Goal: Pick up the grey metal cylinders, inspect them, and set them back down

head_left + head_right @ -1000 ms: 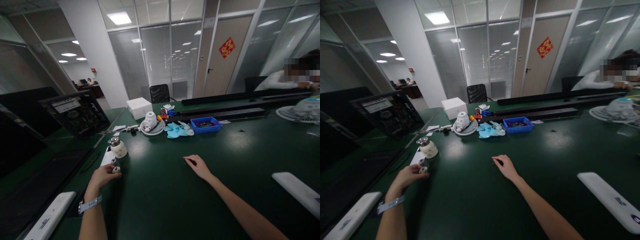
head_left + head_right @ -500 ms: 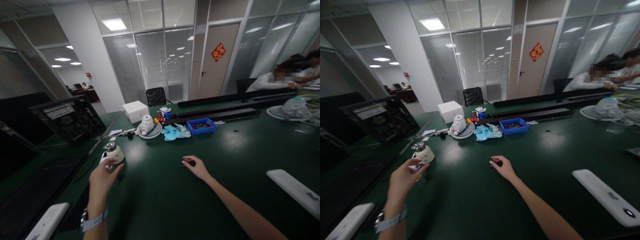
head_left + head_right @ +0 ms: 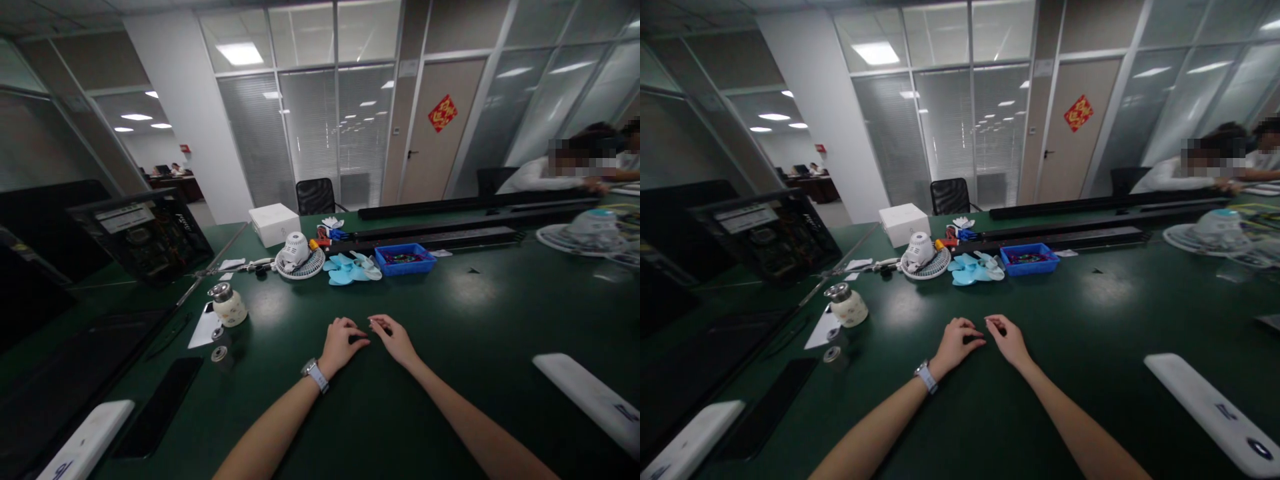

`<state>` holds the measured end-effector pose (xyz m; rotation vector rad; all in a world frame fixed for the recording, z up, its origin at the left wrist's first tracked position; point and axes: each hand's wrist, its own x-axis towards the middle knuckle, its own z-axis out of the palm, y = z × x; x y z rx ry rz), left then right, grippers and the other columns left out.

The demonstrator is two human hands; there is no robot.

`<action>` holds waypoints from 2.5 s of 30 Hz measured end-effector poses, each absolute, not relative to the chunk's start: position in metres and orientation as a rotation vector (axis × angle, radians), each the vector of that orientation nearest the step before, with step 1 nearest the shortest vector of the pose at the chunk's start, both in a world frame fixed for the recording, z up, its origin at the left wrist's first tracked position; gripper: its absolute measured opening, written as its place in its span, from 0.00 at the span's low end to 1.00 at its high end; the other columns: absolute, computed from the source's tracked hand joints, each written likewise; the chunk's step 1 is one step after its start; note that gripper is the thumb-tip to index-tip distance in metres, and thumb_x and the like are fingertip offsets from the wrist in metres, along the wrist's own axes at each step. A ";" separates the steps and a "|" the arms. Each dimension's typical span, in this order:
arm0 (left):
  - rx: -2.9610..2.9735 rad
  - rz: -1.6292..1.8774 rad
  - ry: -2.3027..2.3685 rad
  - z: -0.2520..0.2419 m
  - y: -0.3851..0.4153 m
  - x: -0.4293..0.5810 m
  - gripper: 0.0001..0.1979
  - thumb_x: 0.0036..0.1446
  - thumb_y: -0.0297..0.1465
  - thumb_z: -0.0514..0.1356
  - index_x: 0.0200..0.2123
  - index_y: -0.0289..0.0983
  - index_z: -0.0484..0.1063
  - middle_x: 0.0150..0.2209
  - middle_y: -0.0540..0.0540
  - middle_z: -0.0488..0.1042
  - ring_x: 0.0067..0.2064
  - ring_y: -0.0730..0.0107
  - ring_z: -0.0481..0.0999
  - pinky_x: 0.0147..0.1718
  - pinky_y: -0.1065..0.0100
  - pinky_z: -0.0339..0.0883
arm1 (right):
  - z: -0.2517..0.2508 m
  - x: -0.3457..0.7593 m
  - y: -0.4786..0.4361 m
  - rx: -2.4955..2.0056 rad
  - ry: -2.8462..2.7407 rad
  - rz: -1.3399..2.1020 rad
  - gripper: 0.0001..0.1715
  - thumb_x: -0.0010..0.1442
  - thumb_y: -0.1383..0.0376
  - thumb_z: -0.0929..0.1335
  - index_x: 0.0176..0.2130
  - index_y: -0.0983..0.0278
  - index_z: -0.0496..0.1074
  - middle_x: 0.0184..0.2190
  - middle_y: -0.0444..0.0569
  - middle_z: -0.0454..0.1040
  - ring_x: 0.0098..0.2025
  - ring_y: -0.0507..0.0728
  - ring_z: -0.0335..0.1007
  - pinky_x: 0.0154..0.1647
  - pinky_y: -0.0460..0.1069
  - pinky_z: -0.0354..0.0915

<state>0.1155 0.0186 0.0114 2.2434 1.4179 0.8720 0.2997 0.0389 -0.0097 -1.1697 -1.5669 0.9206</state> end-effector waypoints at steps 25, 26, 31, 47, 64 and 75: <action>1.282 1.013 2.835 0.054 -0.091 -0.086 0.23 0.63 0.44 0.48 0.48 0.37 0.76 0.38 0.38 0.80 0.37 0.54 0.78 0.33 0.65 0.62 | -0.006 0.303 0.036 -1.237 -1.617 0.931 0.18 0.59 0.54 0.66 0.44 0.61 0.74 0.39 0.50 0.77 0.42 0.58 0.73 0.46 0.55 0.67; 1.279 1.020 2.843 0.054 -0.091 -0.087 0.23 0.63 0.44 0.48 0.48 0.37 0.75 0.38 0.38 0.80 0.37 0.54 0.78 0.33 0.65 0.62 | -0.007 0.303 0.036 -1.231 -1.613 0.930 0.18 0.59 0.54 0.66 0.44 0.61 0.74 0.38 0.50 0.77 0.42 0.58 0.73 0.46 0.55 0.67; 1.265 1.124 2.824 0.052 -0.093 -0.090 0.22 0.62 0.43 0.49 0.46 0.36 0.75 0.37 0.40 0.80 0.36 0.58 0.78 0.33 0.67 0.62 | -0.006 0.303 0.035 -1.220 -1.599 0.918 0.18 0.58 0.54 0.66 0.43 0.61 0.74 0.38 0.50 0.77 0.41 0.58 0.73 0.45 0.54 0.68; 1.134 1.120 2.781 0.053 -0.090 -0.090 0.32 0.53 0.51 0.55 0.52 0.35 0.72 0.42 0.39 0.79 0.44 0.54 0.77 0.41 0.63 0.67 | -0.001 0.301 0.033 -1.231 -1.591 0.914 0.16 0.58 0.55 0.66 0.43 0.61 0.74 0.37 0.50 0.77 0.40 0.57 0.73 0.45 0.54 0.68; 1.728 1.204 2.268 0.053 -0.055 -0.030 0.26 0.50 0.51 0.62 0.43 0.38 0.76 0.43 0.42 0.79 0.45 0.57 0.76 0.45 0.62 0.67 | -0.006 0.301 0.037 -1.156 -1.405 0.989 0.25 0.56 0.46 0.66 0.43 0.63 0.70 0.36 0.53 0.76 0.37 0.59 0.75 0.40 0.56 0.72; 2.109 1.063 1.582 0.038 -0.016 0.087 0.20 0.47 0.46 0.67 0.40 0.41 0.78 0.40 0.44 0.79 0.43 0.59 0.74 0.42 0.59 0.65 | -0.011 0.302 0.039 -1.151 -1.433 0.988 0.22 0.58 0.48 0.66 0.42 0.63 0.69 0.34 0.50 0.75 0.34 0.56 0.74 0.38 0.54 0.71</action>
